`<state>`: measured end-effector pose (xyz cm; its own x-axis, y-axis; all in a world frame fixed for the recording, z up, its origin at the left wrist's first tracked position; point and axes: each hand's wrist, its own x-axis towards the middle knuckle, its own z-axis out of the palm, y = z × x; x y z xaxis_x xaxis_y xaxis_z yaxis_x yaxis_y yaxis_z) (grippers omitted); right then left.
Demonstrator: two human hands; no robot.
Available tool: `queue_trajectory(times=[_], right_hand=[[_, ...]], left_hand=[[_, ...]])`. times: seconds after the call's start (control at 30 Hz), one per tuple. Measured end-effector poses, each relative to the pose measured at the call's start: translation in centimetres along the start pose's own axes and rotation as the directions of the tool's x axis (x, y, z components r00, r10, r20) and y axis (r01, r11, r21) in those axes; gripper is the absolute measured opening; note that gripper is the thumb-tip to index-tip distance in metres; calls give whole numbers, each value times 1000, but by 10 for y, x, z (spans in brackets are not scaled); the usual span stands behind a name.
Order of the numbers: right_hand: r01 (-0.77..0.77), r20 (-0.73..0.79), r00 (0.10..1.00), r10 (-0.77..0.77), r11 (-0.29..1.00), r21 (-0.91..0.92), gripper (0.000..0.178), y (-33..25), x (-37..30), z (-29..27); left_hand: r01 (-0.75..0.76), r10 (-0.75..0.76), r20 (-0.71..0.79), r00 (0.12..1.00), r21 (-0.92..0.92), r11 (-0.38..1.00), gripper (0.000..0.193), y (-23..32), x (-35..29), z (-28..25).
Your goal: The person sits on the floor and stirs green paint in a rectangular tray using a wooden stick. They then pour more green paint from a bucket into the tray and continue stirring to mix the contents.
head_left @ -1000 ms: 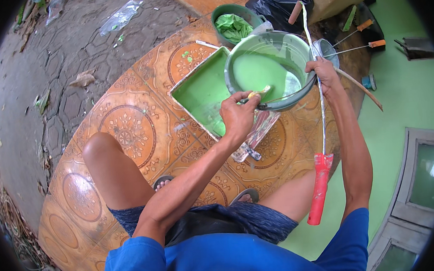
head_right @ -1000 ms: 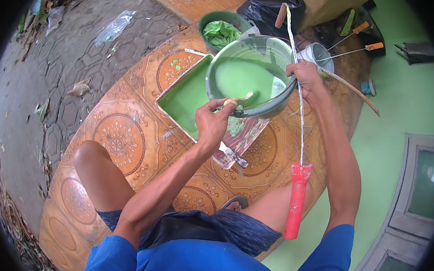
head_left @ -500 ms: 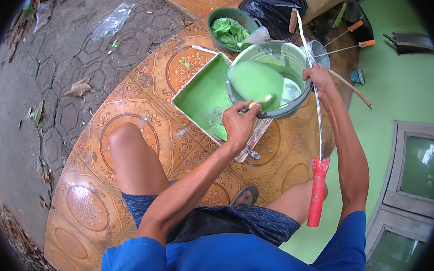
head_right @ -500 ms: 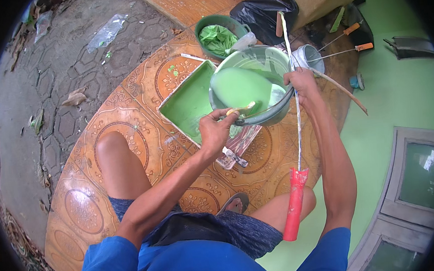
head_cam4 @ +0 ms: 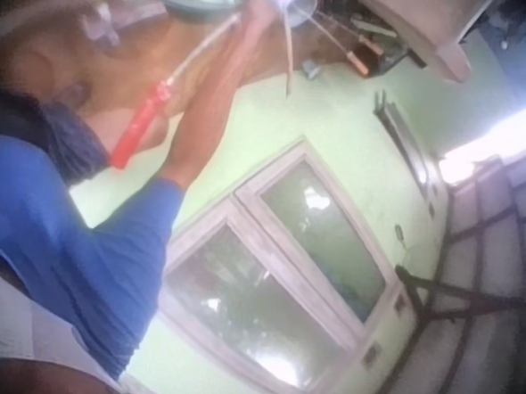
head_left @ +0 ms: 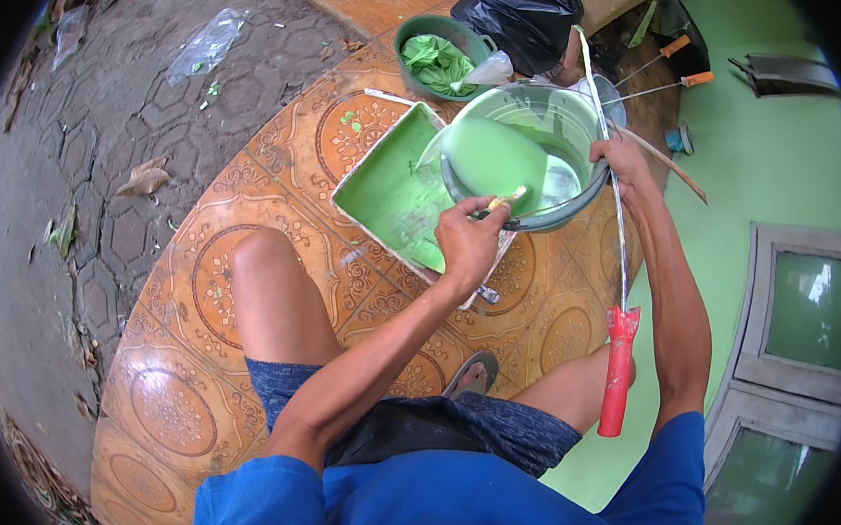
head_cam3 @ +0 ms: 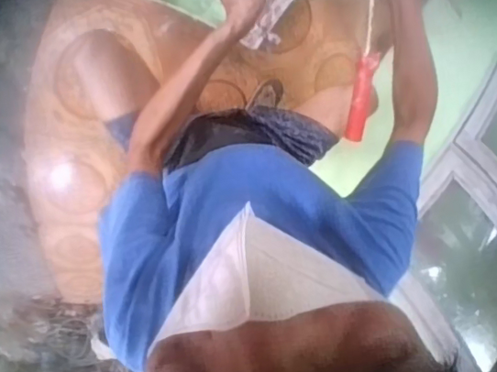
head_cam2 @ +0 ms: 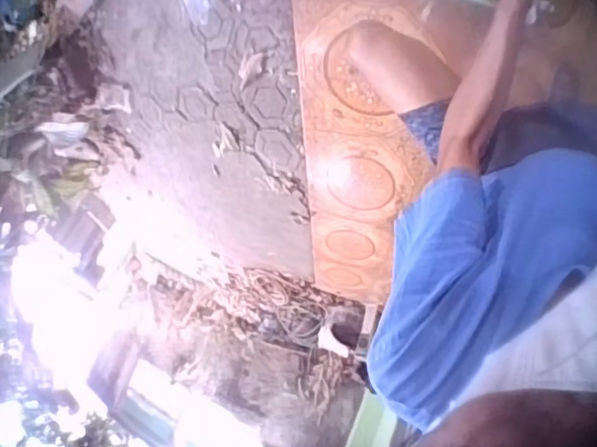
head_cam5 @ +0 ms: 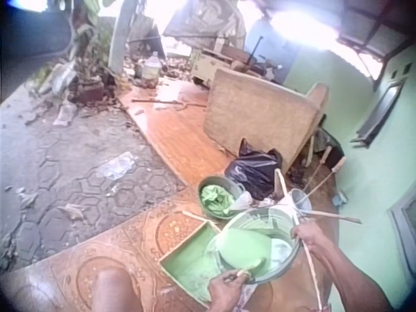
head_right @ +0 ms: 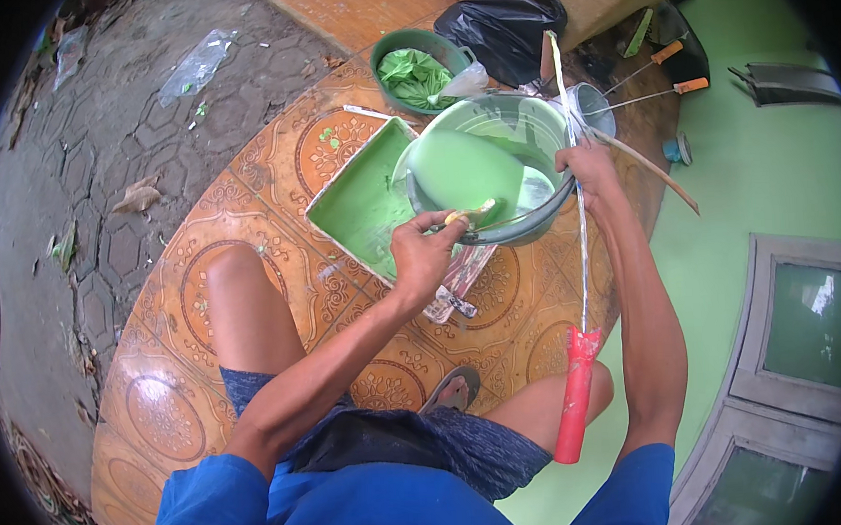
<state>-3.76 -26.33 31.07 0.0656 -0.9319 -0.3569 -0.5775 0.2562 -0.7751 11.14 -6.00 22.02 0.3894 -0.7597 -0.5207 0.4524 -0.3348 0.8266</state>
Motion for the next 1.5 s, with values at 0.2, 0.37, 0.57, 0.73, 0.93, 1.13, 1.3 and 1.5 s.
queue_trajectory(times=[0.2,0.37,0.57,0.73,0.93,1.13,1.3,1.5], right_hand=[[-41,4,999,41,971,235,22,34,-4,-45],[-54,-25,997,68,925,377,25,69,-6,-75],[-33,1,999,34,946,321,23,121,43,-133],[-49,76,997,33,975,218,22,148,102,-161],[18,154,987,-34,994,104,32,198,177,-149],[-19,152,988,7,997,79,34,236,212,-136],[-108,189,979,82,985,134,35,256,207,-140],[-144,-130,979,157,984,102,42,267,175,-130]], left_hand=[[-211,231,-39,972,285,935,31,-2,-1,32],[-312,336,14,942,403,860,31,-7,4,72],[-352,365,54,929,425,834,29,-29,27,139],[-359,389,33,921,466,809,28,-55,60,189],[-359,479,-54,876,589,724,28,-97,110,219],[-353,545,-42,837,719,598,29,-117,125,231],[-385,573,-11,819,731,564,29,-133,121,241],[-367,541,-18,841,717,593,30,-123,111,254]])
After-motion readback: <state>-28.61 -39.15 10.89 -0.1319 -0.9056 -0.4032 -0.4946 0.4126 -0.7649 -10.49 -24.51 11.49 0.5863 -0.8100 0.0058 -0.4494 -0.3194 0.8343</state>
